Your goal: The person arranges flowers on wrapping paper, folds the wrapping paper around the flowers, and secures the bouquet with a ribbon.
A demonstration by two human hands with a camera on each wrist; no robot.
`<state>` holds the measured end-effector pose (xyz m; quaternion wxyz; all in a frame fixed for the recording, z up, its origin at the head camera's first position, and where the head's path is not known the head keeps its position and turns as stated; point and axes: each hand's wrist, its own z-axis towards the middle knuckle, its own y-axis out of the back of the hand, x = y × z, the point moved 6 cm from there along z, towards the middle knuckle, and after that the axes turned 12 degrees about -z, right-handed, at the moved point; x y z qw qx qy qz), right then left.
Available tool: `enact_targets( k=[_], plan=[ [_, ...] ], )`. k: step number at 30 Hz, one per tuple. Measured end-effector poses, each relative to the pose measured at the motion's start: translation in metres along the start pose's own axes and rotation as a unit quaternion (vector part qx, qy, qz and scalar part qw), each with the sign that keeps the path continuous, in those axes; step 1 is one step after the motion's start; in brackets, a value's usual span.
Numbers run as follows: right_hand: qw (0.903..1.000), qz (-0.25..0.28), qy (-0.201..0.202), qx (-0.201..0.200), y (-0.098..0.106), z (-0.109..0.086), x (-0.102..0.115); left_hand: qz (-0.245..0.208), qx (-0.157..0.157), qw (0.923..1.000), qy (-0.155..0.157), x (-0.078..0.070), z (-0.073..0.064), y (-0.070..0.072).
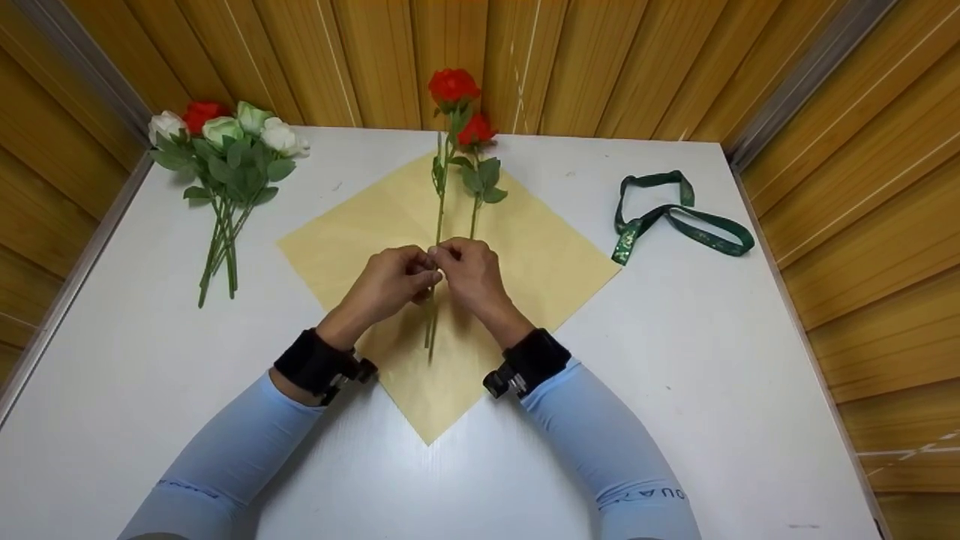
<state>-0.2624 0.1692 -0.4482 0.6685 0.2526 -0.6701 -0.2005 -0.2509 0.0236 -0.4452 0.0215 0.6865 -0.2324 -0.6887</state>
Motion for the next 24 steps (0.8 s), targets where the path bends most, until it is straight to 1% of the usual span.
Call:
enact_targets(
  k=[4,7,10,12,14,18,20,24],
  plan=[
    [1.0000,-0.005,0.003,0.000,0.003,0.003,-0.005,-0.042,0.003,0.9987,0.027,0.005,0.010,0.001],
    [0.9996,-0.028,0.008,-0.005,0.007,0.005,-0.012,-0.081,0.000,0.9956,0.049,0.011,0.021,0.003],
    [0.9980,-0.061,0.002,-0.013,0.012,0.007,-0.021,-0.101,-0.006,0.9924,0.071,0.019,0.033,0.006],
    [0.9959,-0.088,-0.010,-0.019,0.017,0.007,-0.027,-0.101,-0.011,0.9915,0.081,0.023,0.040,0.006],
    [0.9917,-0.124,-0.024,-0.025,0.021,0.008,-0.032,-0.091,-0.016,0.9917,0.090,0.028,0.045,0.007],
    [0.9773,-0.206,-0.042,-0.024,0.025,0.008,-0.040,-0.066,-0.025,0.9927,0.097,0.035,0.052,0.006],
    [0.9699,-0.239,-0.042,-0.019,0.026,0.008,-0.043,-0.059,-0.027,0.9932,0.097,0.037,0.054,0.005],
    [0.9608,-0.276,-0.031,-0.004,0.024,0.008,-0.047,-0.059,-0.018,0.9934,0.097,0.038,0.057,0.000]
  ],
)
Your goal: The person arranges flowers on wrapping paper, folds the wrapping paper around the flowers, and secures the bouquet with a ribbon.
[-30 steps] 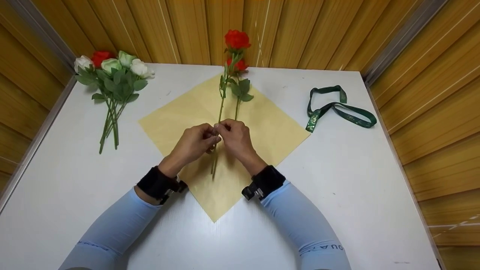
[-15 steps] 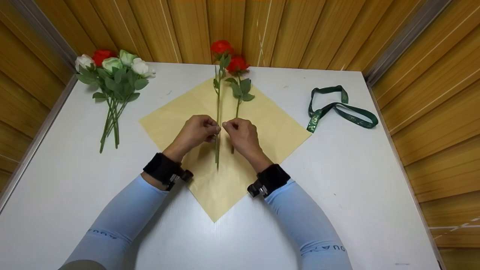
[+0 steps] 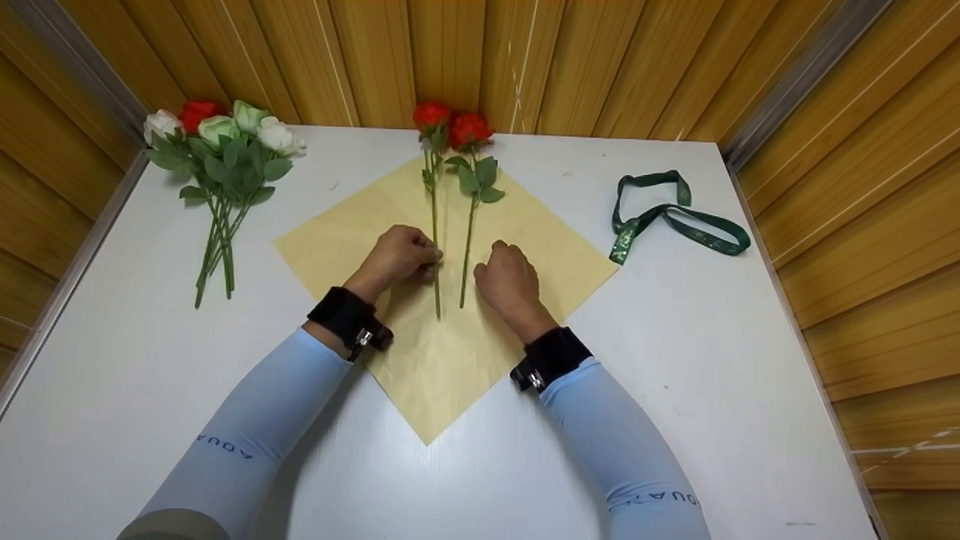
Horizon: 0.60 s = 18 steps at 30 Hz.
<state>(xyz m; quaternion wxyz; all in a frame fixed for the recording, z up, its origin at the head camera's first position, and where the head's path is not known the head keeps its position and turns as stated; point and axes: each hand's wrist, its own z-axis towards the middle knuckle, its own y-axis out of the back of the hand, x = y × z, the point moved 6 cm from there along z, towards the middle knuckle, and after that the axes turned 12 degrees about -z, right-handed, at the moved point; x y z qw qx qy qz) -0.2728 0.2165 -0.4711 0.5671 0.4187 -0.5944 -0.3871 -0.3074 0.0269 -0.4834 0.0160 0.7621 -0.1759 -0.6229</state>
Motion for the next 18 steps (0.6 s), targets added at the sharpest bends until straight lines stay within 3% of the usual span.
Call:
enact_targets(
  k=[3,10,18],
  plan=[
    [0.9997,-0.017,0.015,0.002,-0.002,0.000,0.000,0.000,0.007,1.0000,0.000,-0.001,0.002,-0.004],
    [0.9990,-0.022,0.038,-0.003,-0.005,0.001,0.002,0.073,-0.005,0.9973,-0.008,-0.004,0.009,-0.010],
    [0.9984,-0.007,0.053,0.018,-0.010,0.002,0.008,0.133,-0.004,0.9909,-0.018,-0.008,0.011,-0.014]
  ],
)
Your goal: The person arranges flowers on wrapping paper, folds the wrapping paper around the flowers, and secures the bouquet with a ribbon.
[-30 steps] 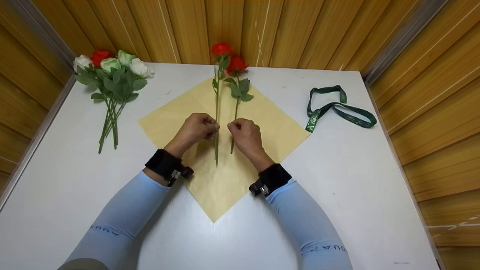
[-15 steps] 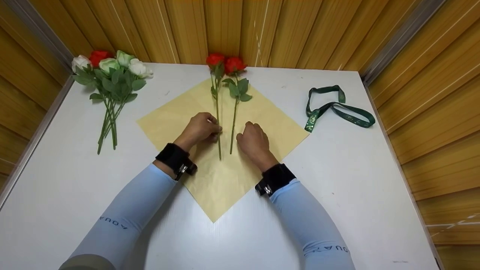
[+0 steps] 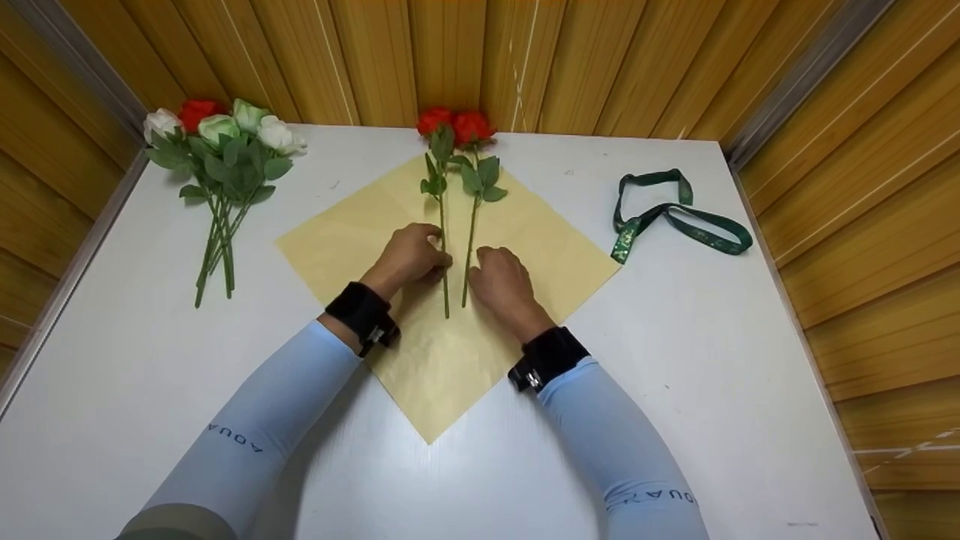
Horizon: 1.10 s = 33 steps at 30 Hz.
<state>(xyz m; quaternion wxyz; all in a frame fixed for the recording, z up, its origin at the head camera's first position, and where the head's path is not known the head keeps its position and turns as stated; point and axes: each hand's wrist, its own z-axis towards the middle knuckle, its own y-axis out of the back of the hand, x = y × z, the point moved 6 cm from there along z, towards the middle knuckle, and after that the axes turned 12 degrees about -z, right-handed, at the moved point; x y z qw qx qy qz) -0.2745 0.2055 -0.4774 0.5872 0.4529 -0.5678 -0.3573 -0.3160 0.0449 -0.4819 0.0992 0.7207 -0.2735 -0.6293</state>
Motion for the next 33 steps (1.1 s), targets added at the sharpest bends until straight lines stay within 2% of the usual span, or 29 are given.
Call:
enact_targets(
  k=[8,14,22,28,33],
  plan=[
    [0.9998,0.004,0.018,0.005,-0.005,0.001,0.008,0.052,0.003,0.9982,-0.029,-0.003,0.001,-0.002],
    [0.9997,0.009,0.023,0.006,-0.006,0.001,0.010,0.060,0.020,0.9970,-0.046,-0.002,0.002,-0.002],
    [0.9995,0.012,0.030,-0.001,-0.007,0.001,0.010,0.070,0.026,0.9961,-0.048,-0.001,0.002,-0.001],
    [0.9997,0.025,-0.002,0.007,-0.005,-0.001,0.003,0.080,0.036,0.9956,-0.035,0.000,-0.001,0.003],
    [0.9988,0.045,-0.018,0.008,-0.001,-0.005,-0.003,0.070,0.042,0.9958,-0.041,-0.002,-0.009,0.017]
  ],
)
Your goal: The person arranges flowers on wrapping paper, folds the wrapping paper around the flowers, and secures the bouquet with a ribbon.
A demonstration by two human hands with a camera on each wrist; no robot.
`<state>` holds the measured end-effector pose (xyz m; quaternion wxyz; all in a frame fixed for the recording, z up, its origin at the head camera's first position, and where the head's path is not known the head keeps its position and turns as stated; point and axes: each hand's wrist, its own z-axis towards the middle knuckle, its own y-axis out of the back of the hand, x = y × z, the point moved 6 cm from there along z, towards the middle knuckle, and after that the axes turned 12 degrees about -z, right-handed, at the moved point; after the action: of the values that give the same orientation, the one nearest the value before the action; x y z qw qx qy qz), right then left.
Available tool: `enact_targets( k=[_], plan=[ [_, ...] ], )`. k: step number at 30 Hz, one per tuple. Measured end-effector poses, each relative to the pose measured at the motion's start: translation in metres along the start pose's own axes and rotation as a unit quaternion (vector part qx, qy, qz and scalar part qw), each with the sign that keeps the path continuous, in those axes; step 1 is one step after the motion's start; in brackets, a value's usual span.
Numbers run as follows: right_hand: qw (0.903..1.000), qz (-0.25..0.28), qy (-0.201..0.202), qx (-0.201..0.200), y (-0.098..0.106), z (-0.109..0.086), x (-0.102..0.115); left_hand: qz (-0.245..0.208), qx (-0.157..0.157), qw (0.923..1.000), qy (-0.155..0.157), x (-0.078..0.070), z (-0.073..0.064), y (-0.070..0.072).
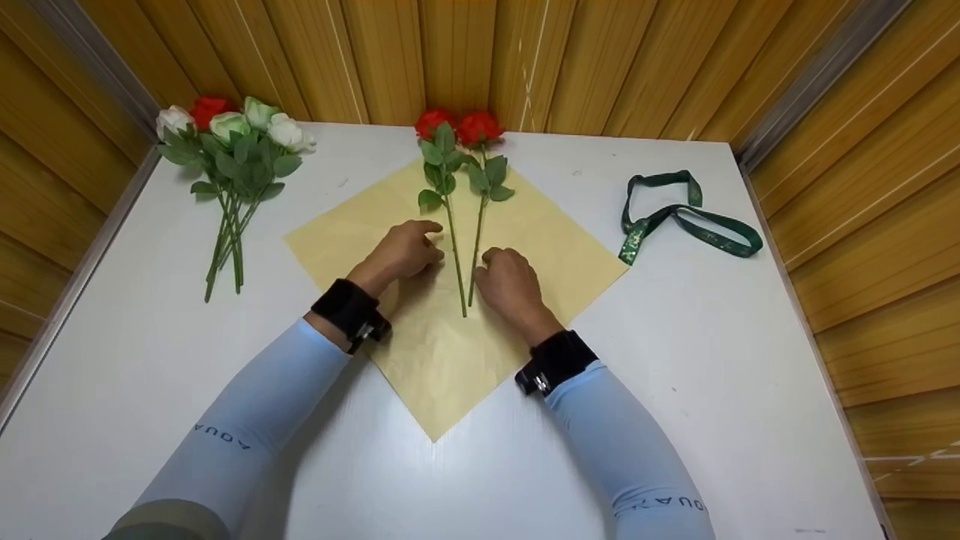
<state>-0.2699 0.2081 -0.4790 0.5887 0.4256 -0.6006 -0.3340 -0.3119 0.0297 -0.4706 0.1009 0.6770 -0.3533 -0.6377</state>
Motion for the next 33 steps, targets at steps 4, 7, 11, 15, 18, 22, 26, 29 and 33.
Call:
enact_targets(
  k=[4,7,11,15,18,22,26,29,33],
  plan=[
    [0.9998,0.015,0.000,-0.015,0.005,-0.003,-0.001,-0.037,0.002,0.9993,0.002,0.007,-0.012,0.021],
    [0.9994,0.022,-0.004,-0.027,0.008,-0.005,-0.001,-0.058,-0.015,0.9982,-0.003,0.015,-0.022,0.043],
    [0.9987,0.031,-0.005,-0.040,0.011,-0.009,0.002,-0.057,-0.069,0.9960,-0.002,0.033,-0.039,0.083],
    [0.9979,0.034,0.000,-0.055,0.015,-0.015,0.005,-0.043,-0.133,0.9898,0.026,0.060,-0.059,0.125],
    [0.9975,0.035,0.003,-0.062,0.015,-0.020,0.006,-0.016,-0.181,0.9821,0.049,0.083,-0.073,0.151],
    [0.9973,0.042,0.005,-0.060,0.014,-0.025,0.009,0.025,-0.243,0.9673,0.067,0.114,-0.093,0.180],
    [0.9975,0.048,0.010,-0.051,0.011,-0.027,0.011,0.073,-0.288,0.9514,0.080,0.141,-0.108,0.201],
    [0.9975,0.048,0.015,-0.049,0.010,-0.027,0.012,0.080,-0.283,0.9493,0.112,0.160,-0.113,0.209],
    [0.9973,0.047,0.021,-0.053,0.008,-0.027,0.014,0.049,-0.237,0.9556,0.169,0.178,-0.114,0.211]
  ],
)
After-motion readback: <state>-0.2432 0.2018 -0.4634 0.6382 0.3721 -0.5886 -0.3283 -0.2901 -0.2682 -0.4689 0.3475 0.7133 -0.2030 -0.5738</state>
